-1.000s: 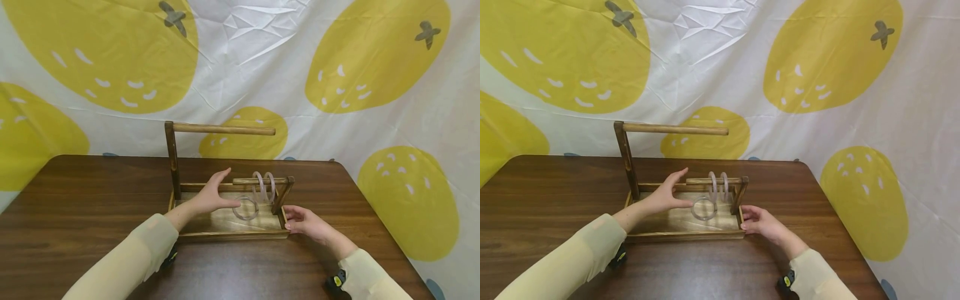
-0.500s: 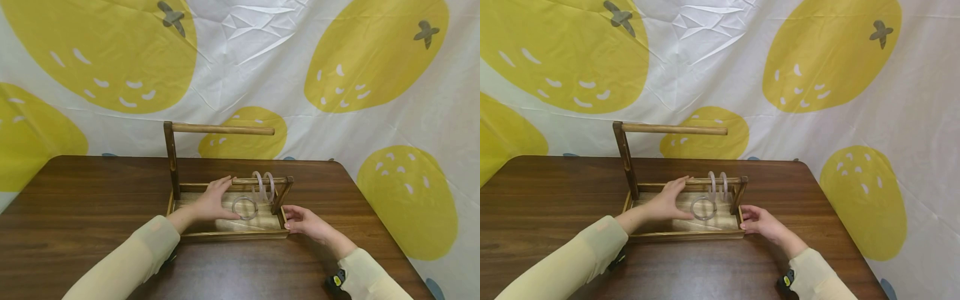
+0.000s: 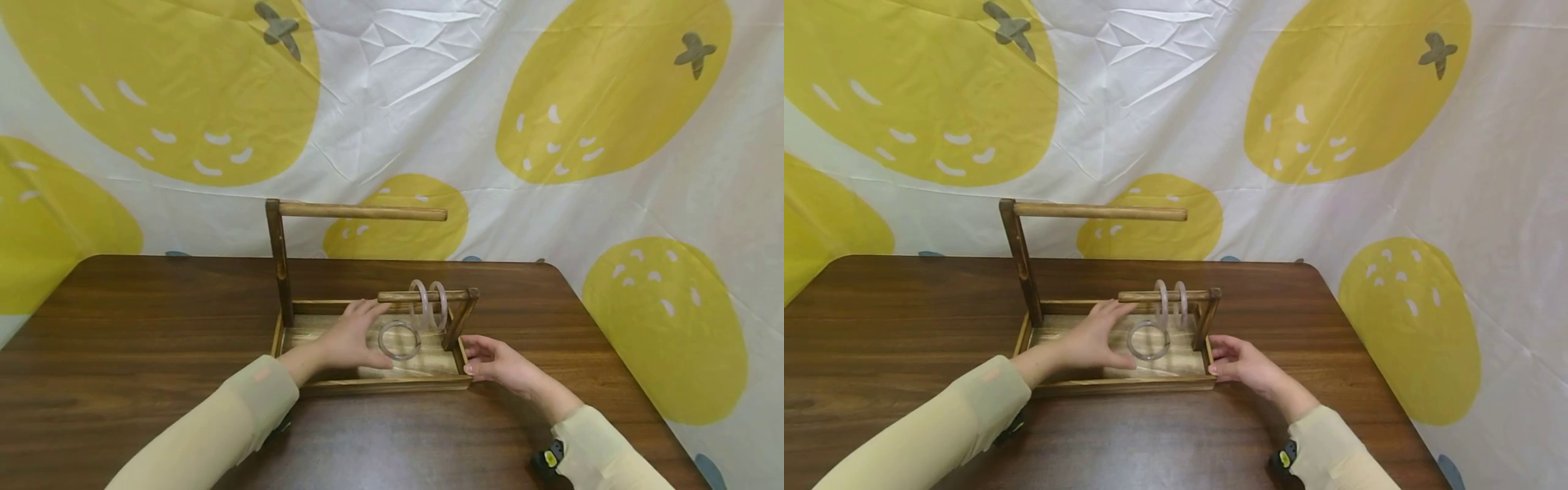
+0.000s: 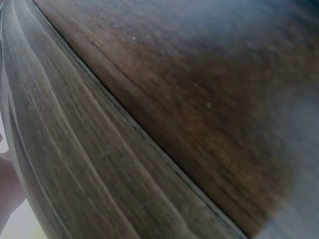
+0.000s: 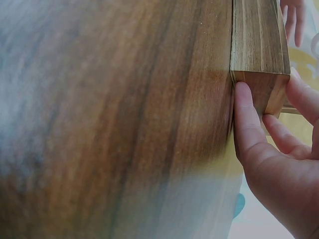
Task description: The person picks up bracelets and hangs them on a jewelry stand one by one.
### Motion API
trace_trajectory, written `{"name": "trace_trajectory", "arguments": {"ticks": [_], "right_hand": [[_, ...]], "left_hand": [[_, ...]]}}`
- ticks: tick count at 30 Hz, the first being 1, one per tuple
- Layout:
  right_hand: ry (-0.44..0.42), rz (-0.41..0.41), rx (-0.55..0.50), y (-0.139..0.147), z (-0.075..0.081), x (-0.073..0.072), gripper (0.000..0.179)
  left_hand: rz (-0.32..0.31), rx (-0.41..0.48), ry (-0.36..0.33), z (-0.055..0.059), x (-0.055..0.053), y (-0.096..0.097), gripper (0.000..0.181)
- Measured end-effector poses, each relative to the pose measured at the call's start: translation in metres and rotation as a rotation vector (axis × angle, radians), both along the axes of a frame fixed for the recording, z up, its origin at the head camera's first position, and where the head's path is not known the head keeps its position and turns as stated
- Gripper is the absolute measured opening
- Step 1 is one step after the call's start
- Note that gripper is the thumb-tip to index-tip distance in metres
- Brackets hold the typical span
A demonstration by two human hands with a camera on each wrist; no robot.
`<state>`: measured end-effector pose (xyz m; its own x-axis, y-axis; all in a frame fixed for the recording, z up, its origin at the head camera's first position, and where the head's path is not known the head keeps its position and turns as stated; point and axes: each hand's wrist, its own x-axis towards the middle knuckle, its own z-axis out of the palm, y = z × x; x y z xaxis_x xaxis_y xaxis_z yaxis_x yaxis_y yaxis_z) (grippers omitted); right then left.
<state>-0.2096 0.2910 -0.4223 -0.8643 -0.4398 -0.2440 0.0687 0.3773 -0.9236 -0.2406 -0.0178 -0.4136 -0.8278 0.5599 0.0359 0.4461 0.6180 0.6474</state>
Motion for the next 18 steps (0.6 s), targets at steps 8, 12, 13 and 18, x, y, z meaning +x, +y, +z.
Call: {"name": "trace_trajectory", "arguments": {"ticks": [8, 12, 13, 18], "right_hand": [[-0.005, 0.001, -0.005, -0.001, 0.001, 0.000, 0.070], [-0.004, 0.002, -0.007, -0.001, 0.001, 0.001, 0.070], [-0.004, 0.003, -0.008, -0.001, 0.001, 0.001, 0.070], [-0.009, -0.001, -0.005, -0.001, 0.001, 0.000, 0.070]], "left_hand": [[-0.028, -0.029, 0.051, -0.003, 0.000, 0.005, 0.101], [-0.045, -0.033, 0.048, -0.005, 0.000, 0.007, 0.100], [-0.049, -0.034, 0.044, -0.005, 0.001, 0.007, 0.100], [-0.063, -0.048, 0.040, -0.007, 0.001, 0.011, 0.099]]}}
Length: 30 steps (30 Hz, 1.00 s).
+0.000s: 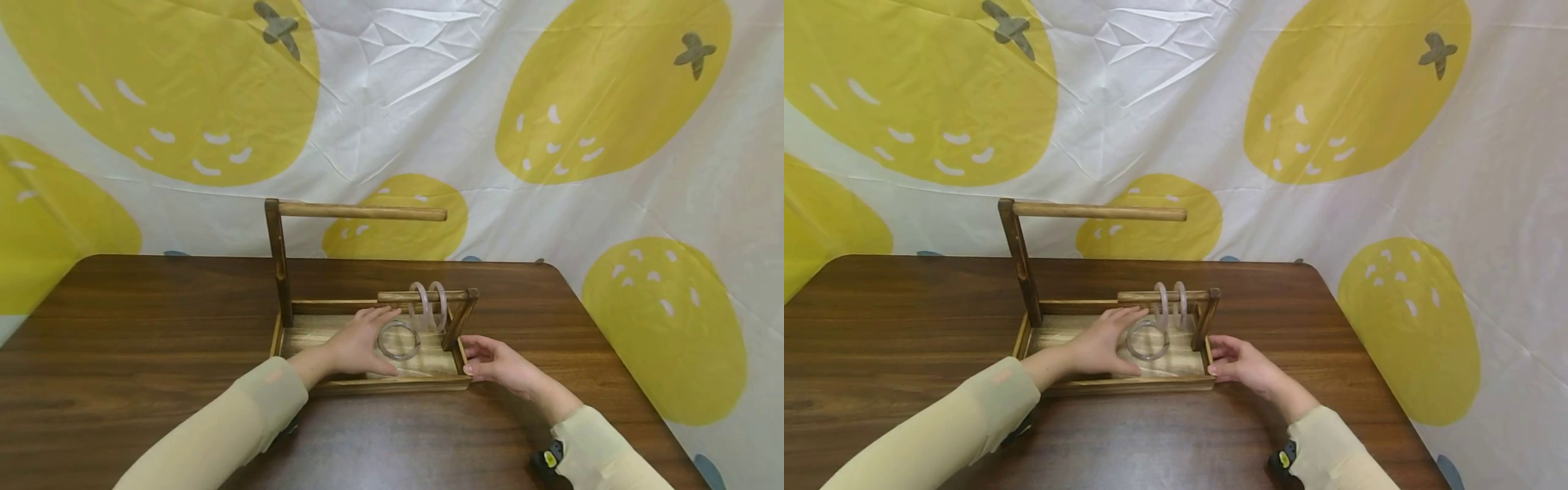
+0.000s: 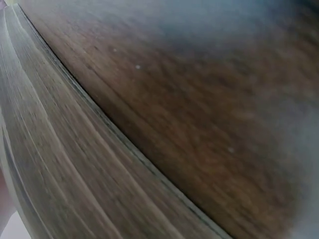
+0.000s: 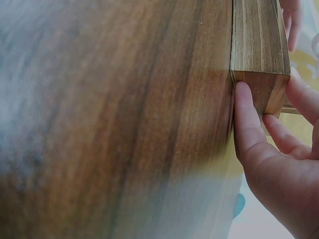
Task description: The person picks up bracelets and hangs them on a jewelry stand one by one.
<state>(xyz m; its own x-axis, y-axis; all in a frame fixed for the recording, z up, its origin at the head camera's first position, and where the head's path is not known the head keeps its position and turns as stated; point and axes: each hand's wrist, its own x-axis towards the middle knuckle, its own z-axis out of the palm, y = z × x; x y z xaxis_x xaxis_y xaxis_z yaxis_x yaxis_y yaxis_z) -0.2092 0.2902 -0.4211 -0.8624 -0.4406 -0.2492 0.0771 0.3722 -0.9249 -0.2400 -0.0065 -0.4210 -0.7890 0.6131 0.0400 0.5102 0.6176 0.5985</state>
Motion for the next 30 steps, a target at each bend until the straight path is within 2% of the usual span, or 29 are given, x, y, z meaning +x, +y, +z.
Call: {"name": "trace_trajectory", "arguments": {"ticks": [7, 15, 20, 26, 30], "right_hand": [[-0.006, 0.003, 0.001, 0.000, 0.000, 0.000, 0.069], [-0.010, 0.000, -0.006, 0.001, -0.001, -0.001, 0.071], [-0.010, -0.001, -0.005, 0.001, -0.001, -0.001, 0.070], [-0.009, -0.001, 0.000, 0.001, -0.001, -0.001, 0.069], [-0.004, 0.000, 0.003, 0.001, -0.001, -0.001, 0.070]], "left_hand": [[0.016, -0.045, 0.041, -0.004, -0.002, 0.007, 0.098], [0.057, -0.108, 0.051, -0.002, -0.002, 0.014, 0.090], [0.058, -0.138, 0.092, -0.004, -0.003, 0.017, 0.087], [0.057, -0.154, 0.097, -0.007, -0.005, 0.021, 0.083], [0.038, -0.164, 0.125, -0.009, -0.006, 0.023, 0.078]]}}
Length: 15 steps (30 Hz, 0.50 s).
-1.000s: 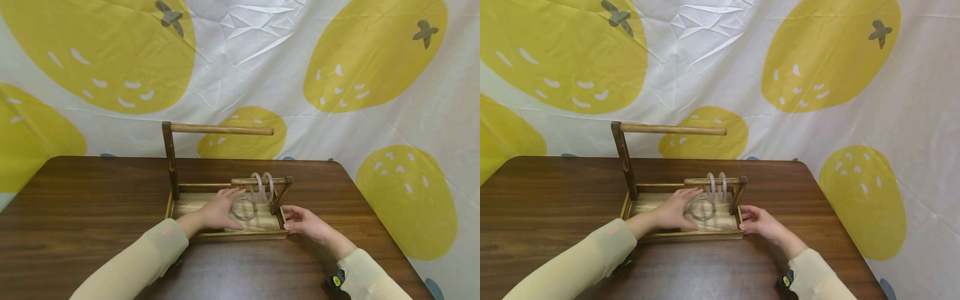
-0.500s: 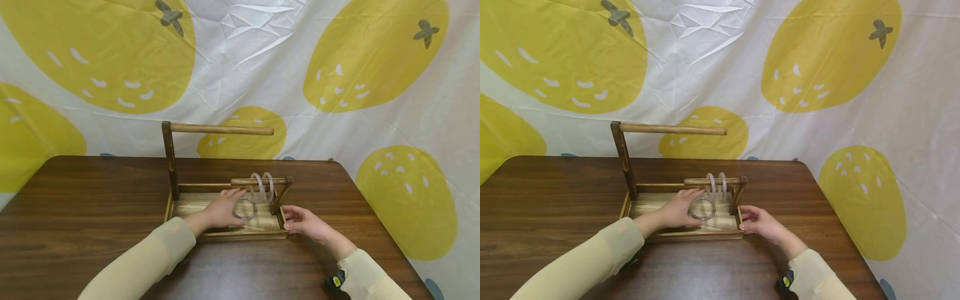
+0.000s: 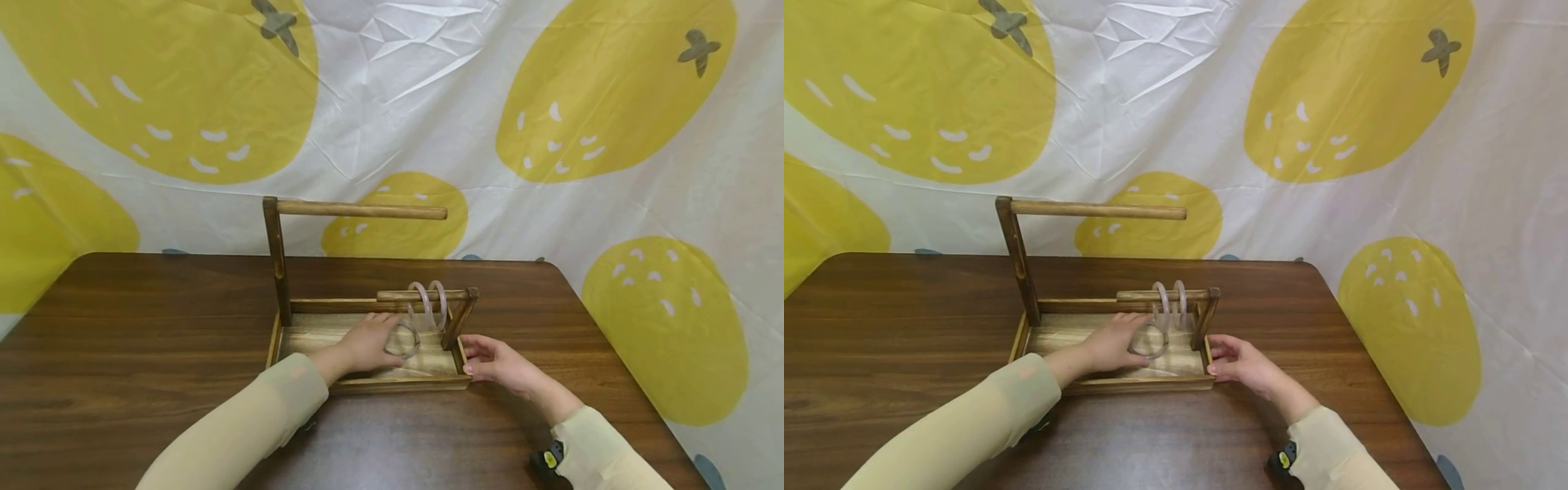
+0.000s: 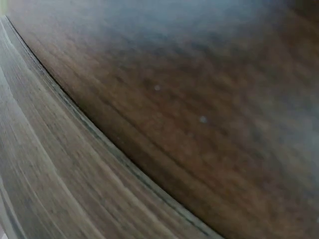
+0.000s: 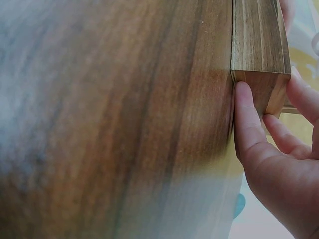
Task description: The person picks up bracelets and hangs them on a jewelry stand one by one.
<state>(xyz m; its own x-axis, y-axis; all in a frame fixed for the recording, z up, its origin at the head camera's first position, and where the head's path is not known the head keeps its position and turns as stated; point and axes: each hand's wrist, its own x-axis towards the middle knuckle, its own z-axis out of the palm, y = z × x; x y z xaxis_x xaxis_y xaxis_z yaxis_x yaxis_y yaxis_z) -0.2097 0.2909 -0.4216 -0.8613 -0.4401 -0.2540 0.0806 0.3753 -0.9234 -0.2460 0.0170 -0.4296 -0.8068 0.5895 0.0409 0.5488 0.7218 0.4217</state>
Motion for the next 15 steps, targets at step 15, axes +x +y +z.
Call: {"name": "trace_trajectory", "arguments": {"ticks": [15], "right_hand": [[0.008, -0.001, 0.014, -0.0003, 0.0007, 0.0004, 0.070]], "left_hand": [[-0.037, -0.107, 0.070, 0.0036, -0.0028, 0.0026, 0.070]]}}
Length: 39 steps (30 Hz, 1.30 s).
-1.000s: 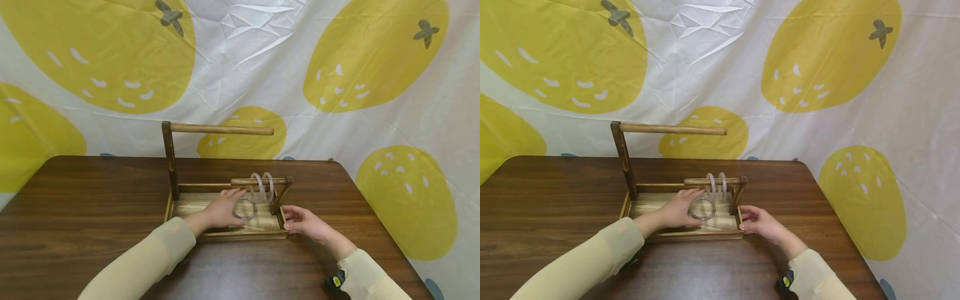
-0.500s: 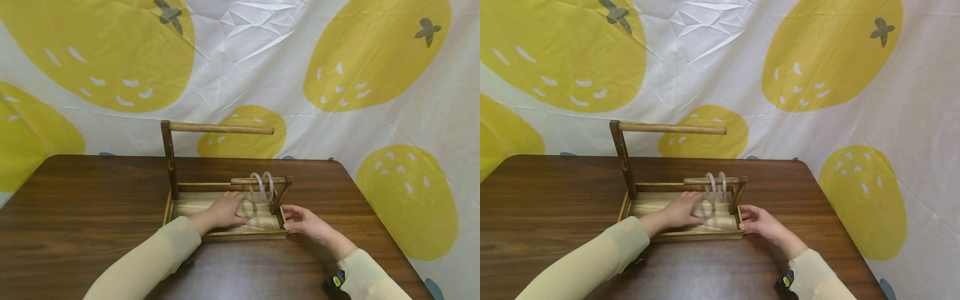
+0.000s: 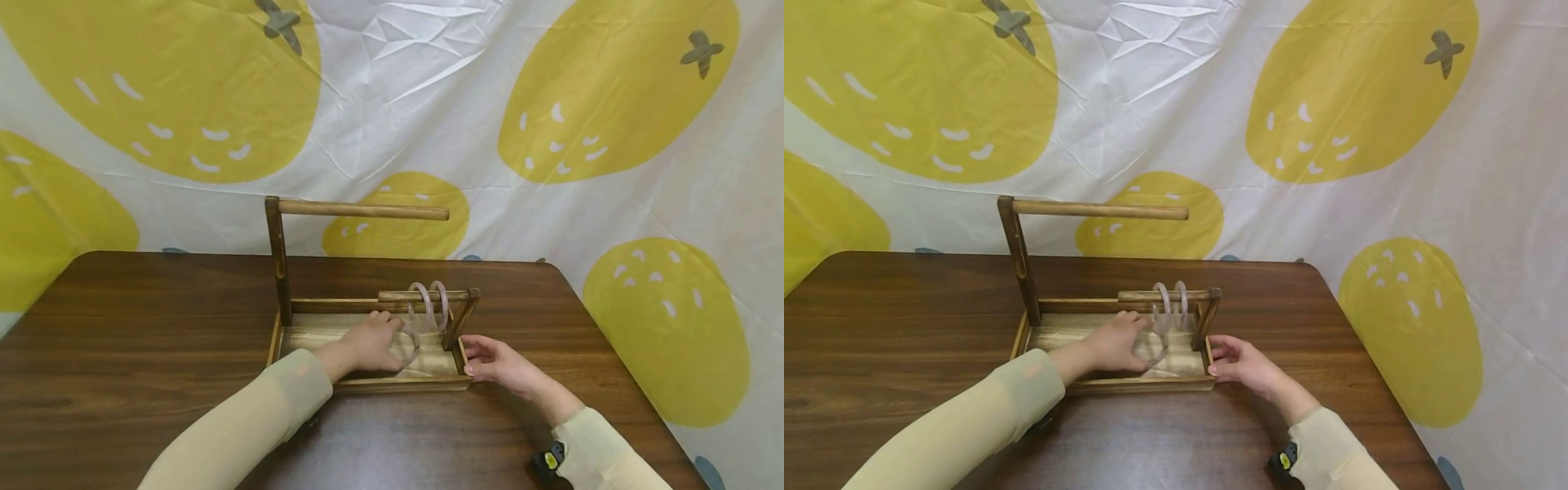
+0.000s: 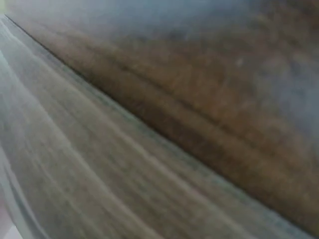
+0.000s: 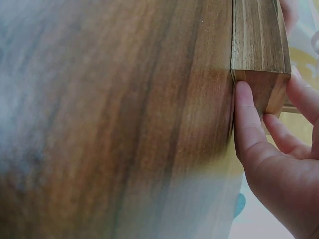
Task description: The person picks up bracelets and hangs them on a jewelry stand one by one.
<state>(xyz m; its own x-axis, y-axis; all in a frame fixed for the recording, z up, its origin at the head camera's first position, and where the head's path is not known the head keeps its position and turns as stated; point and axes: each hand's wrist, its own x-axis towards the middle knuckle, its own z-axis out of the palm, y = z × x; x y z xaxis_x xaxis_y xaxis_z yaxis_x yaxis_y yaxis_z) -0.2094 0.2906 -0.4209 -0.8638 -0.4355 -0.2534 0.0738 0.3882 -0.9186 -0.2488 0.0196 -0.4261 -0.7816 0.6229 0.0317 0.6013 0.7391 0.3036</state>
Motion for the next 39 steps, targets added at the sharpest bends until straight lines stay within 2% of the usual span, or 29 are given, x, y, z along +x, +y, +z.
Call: {"name": "trace_trajectory", "arguments": {"ticks": [4, 8, 11, 19, 25, 31, 39], "right_hand": [[-0.003, -0.004, -0.003, 0.000, 0.000, 0.000, 0.070], [-0.006, -0.002, -0.007, -0.001, 0.001, 0.000, 0.070], [-0.008, 0.000, -0.009, -0.001, 0.002, 0.001, 0.070], [-0.012, 0.003, -0.018, -0.001, 0.001, 0.000, 0.069], [-0.007, 0.003, -0.017, -0.001, 0.001, 0.000, 0.069], [-0.011, -0.003, -0.019, -0.001, 0.001, 0.001, 0.069], [-0.008, -0.004, -0.018, -0.001, 0.002, 0.001, 0.068]], "left_hand": [[0.003, -0.072, 0.015, 0.002, 0.000, 0.001, 0.076], [0.013, -0.120, 0.025, 0.003, 0.000, 0.001, 0.074], [0.022, -0.137, 0.024, 0.005, 0.000, 0.000, 0.071], [0.032, -0.151, -0.002, 0.007, 0.001, -0.003, 0.081], [0.021, -0.101, -0.016, 0.007, 0.000, -0.009, 0.076], [0.048, -0.012, -0.073, 0.009, -0.001, -0.017, 0.075], [0.082, 0.057, -0.083, 0.010, 0.000, -0.024, 0.072]]}}
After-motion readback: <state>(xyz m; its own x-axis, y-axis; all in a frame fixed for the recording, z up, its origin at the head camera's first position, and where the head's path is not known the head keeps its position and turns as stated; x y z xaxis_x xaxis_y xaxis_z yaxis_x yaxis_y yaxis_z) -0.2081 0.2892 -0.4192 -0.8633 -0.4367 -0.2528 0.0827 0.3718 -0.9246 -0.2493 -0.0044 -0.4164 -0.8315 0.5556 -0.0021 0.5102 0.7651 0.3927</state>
